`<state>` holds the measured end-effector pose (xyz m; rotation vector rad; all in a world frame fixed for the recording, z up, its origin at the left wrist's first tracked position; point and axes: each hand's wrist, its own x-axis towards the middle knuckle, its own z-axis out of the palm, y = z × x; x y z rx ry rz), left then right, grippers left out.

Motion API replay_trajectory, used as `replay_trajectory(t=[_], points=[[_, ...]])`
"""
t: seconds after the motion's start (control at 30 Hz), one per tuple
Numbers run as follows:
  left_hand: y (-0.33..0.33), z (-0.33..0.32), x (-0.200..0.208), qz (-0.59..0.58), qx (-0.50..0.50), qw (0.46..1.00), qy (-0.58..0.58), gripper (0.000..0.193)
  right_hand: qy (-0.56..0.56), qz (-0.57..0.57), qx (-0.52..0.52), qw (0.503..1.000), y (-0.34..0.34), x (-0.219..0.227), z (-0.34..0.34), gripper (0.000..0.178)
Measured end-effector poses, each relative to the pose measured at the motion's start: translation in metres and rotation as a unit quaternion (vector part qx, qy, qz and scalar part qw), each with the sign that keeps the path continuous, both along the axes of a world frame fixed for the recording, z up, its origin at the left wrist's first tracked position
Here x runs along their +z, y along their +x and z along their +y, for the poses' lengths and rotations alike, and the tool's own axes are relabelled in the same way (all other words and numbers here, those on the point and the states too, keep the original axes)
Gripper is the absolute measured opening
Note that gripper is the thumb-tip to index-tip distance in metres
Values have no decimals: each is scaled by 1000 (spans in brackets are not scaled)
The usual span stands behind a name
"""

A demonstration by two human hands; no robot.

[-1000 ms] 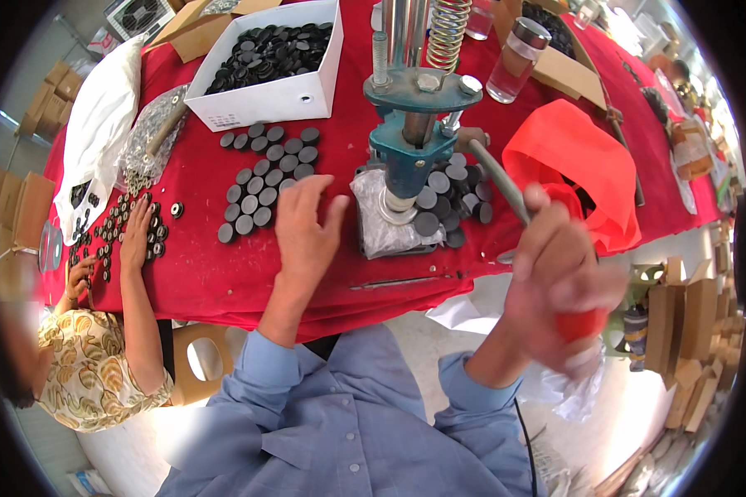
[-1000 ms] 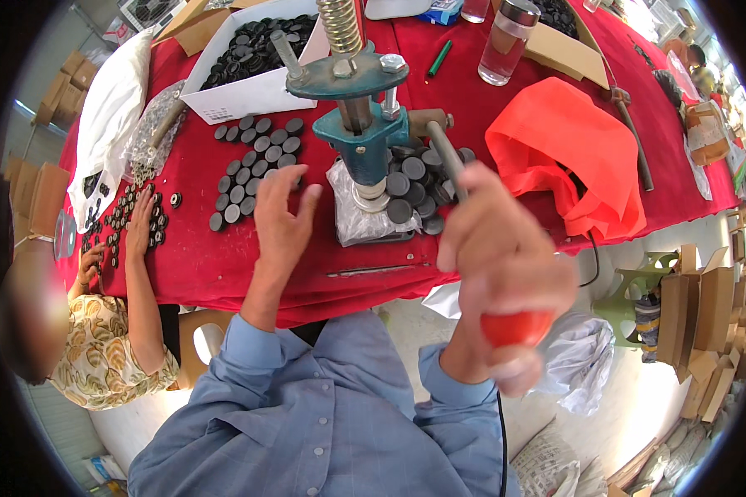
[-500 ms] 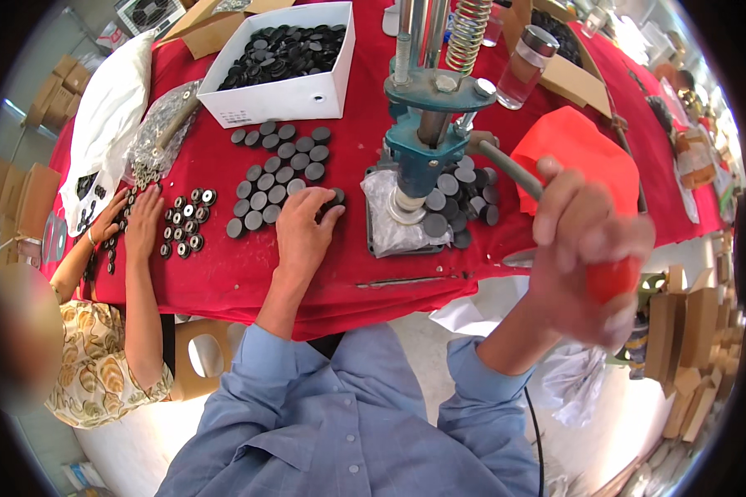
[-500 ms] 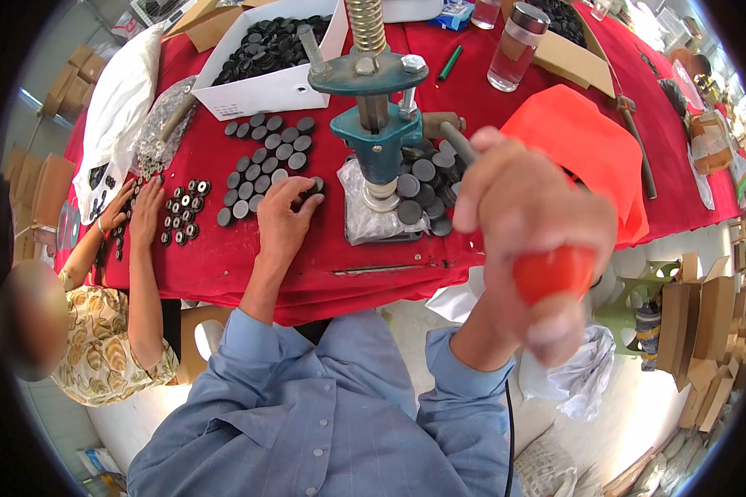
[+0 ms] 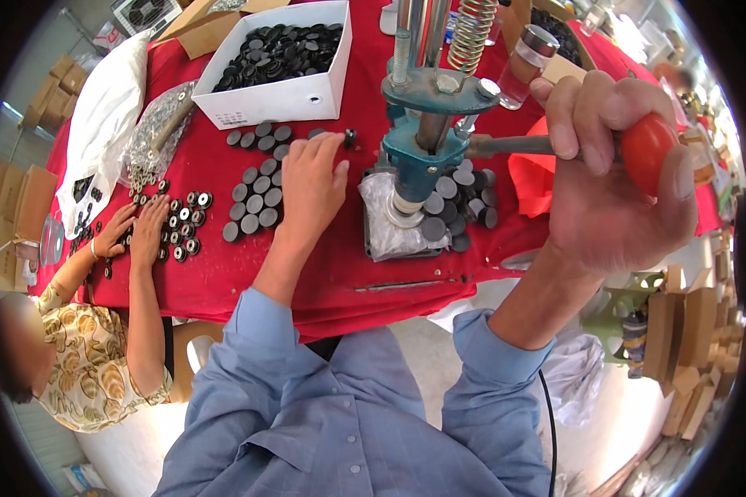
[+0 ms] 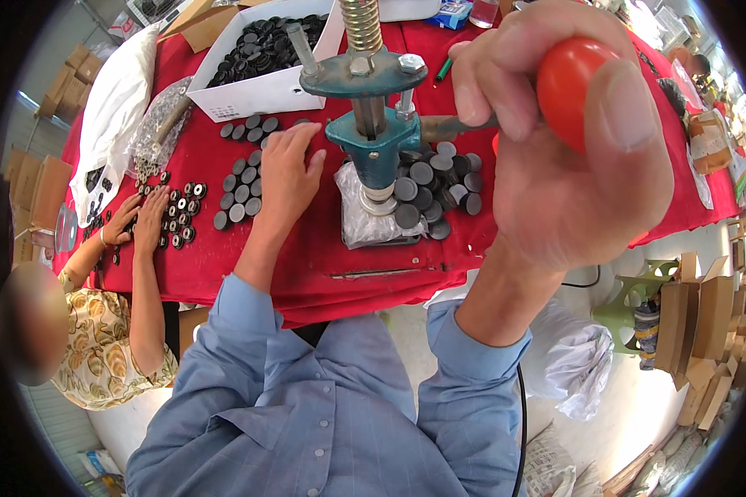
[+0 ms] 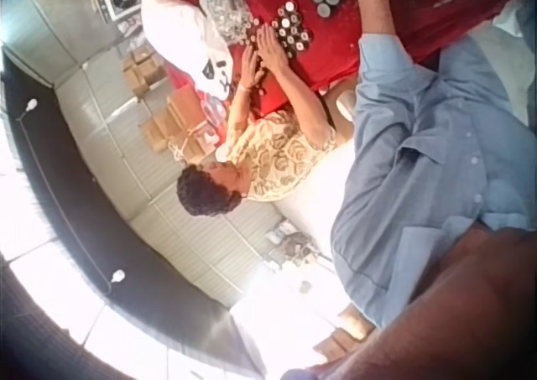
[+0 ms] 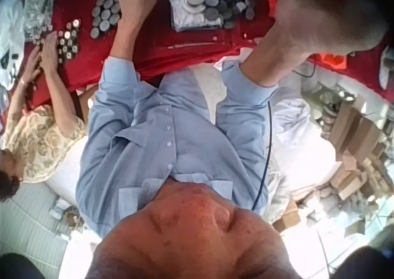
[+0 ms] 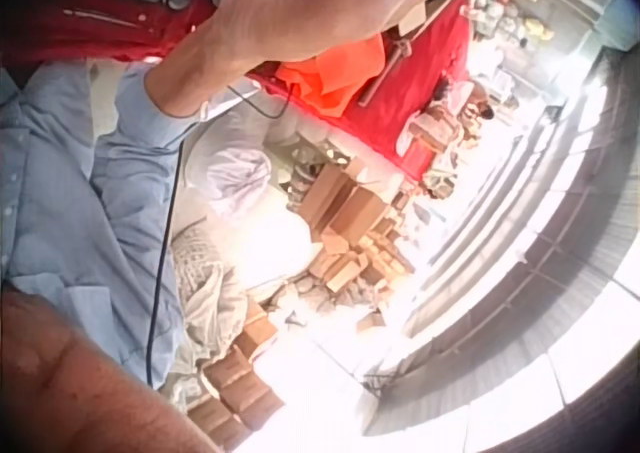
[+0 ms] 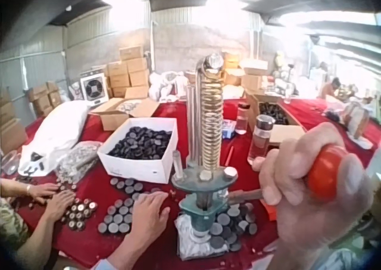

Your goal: The person assembles small circular parts using a manual press machine.

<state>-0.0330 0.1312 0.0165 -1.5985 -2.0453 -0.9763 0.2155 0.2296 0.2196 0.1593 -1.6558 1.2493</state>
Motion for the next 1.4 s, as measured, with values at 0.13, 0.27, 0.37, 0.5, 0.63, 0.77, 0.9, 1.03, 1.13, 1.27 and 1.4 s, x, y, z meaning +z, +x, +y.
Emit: replay_trajectory(t=[0.13, 0.27, 0.37, 0.5, 0.63, 0.77, 0.9, 1.03, 1.13, 1.27, 1.4], points=[[-10, 29, -11, 33, 16, 998, -59, 45, 47, 21, 85, 995, -2, -2, 13, 50], [-20, 48, -28, 42, 8, 993, -109, 45, 12, 26, 76, 997, 2, -10, 28, 49], [-18, 59, -31, 16, -30, 997, -73, 36, 23, 28, 115, 993, 6, -13, 36, 50], [-19, 67, -29, -58, -59, 996, -40, 24, 22, 33, 123, 992, 4, -14, 35, 51], [-22, 60, -29, -136, -38, 989, -50, 25, -15, 47, 101, 994, -2, -14, 23, 50], [-2, 32, -4, -152, -20, 985, -79, 28, -22, 46, 84, 995, 2, -17, 23, 49], [40, -22, 25, -243, -29, 968, -61, 37, -5, 49, 88, 995, -1, -13, 22, 48], [78, -42, 20, -272, -75, 958, -55, 48, -20, 55, 84, 995, -3, -13, 19, 48], [85, -29, 16, -269, -89, 959, -23, 53, -19, 59, 80, 995, -3, -14, 19, 48], [92, -16, 15, -287, -100, 953, -21, 67, -36, 60, 86, 994, -2, -17, 19, 49], [94, -13, 8, -289, -88, 953, -20, 71, -38, 63, 81, 994, -1, -15, 17, 49]])
